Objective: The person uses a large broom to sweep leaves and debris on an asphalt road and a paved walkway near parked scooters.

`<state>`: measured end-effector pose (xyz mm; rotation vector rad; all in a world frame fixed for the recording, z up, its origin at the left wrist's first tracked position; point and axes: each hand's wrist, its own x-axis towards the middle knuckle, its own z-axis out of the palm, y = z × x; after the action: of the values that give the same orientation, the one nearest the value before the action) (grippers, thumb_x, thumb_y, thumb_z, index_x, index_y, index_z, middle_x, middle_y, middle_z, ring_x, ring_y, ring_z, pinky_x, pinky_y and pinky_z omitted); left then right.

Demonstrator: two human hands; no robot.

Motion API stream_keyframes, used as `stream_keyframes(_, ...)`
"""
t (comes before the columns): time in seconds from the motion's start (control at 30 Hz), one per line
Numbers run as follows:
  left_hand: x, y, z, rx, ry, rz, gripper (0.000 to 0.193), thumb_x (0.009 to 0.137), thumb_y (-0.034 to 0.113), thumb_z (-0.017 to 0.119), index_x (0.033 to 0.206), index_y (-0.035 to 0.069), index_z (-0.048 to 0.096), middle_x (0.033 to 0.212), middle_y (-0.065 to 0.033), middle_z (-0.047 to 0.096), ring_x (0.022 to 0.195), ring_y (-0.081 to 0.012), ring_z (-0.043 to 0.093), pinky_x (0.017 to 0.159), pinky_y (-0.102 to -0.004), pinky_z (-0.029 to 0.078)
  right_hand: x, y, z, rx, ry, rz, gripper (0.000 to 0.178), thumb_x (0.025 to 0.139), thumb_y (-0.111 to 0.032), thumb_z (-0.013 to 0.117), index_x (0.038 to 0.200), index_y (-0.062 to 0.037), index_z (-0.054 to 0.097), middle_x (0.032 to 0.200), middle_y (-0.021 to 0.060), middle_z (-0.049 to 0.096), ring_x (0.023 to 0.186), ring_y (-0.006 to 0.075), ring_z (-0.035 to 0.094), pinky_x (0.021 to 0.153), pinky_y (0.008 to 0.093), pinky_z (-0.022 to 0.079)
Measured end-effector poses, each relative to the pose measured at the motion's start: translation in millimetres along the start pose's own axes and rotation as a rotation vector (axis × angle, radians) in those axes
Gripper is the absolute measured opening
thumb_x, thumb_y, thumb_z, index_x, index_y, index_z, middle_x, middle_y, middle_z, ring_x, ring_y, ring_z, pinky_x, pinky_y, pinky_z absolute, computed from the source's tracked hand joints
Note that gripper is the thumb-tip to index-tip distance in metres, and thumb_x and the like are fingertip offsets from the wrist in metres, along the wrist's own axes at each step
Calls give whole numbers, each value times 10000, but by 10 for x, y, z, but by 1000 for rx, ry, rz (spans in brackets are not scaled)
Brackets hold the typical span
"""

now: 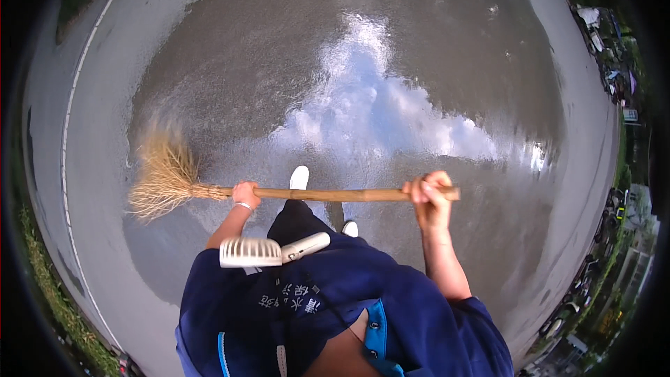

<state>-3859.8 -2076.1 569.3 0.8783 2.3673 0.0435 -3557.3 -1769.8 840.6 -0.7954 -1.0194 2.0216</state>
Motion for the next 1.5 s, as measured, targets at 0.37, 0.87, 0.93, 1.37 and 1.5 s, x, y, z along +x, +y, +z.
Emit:
stream_keyframes(0.37,-2413,4430,653,-293,26,1284,243,503,165,677,727,153,584,749,-16,577,821,-235,593,773,-395,458,-4462,-2826,-1744,-2191,919,-1474,227,815,-6,533,636,-142,502,394,-16,318,329,140,418,379,288,384)
stream_keyframes(0.87,-2301,2344,1210,-485,147,1040,128,543,148,658,663,150,614,689,-41,617,761,-271,616,715,-411,464,-4212,-1424,282,-390,456,-989,184,808,9,536,671,-112,513,392,-20,318,314,113,400,359,275,381)
stream_keyframes(0.93,-2269,1258,787,-538,281,859,121,539,162,669,637,147,598,693,-42,614,778,-266,607,728,-406,454,-3943,-1136,589,-193,176,-813,76,799,-16,551,751,-48,502,408,-22,263,328,102,341,340,257,304)
stream_keyframes(1.37,-3270,-5135,207,-107,253,-319,118,635,205,643,734,175,700,760,-80,660,912,-269,612,809,-405,451,-2912,2785,3601,-42,-392,153,105,784,-75,621,782,-113,523,589,-22,419,555,125,442,709,417,470)
stream_keyframes(1.5,-2841,-4451,-237,-105,519,-19,115,523,185,650,637,176,639,704,-58,638,759,-278,629,721,-416,469,-2578,2072,3236,-16,-154,-42,147,753,-60,632,874,-77,550,566,-4,452,510,143,470,661,437,516)
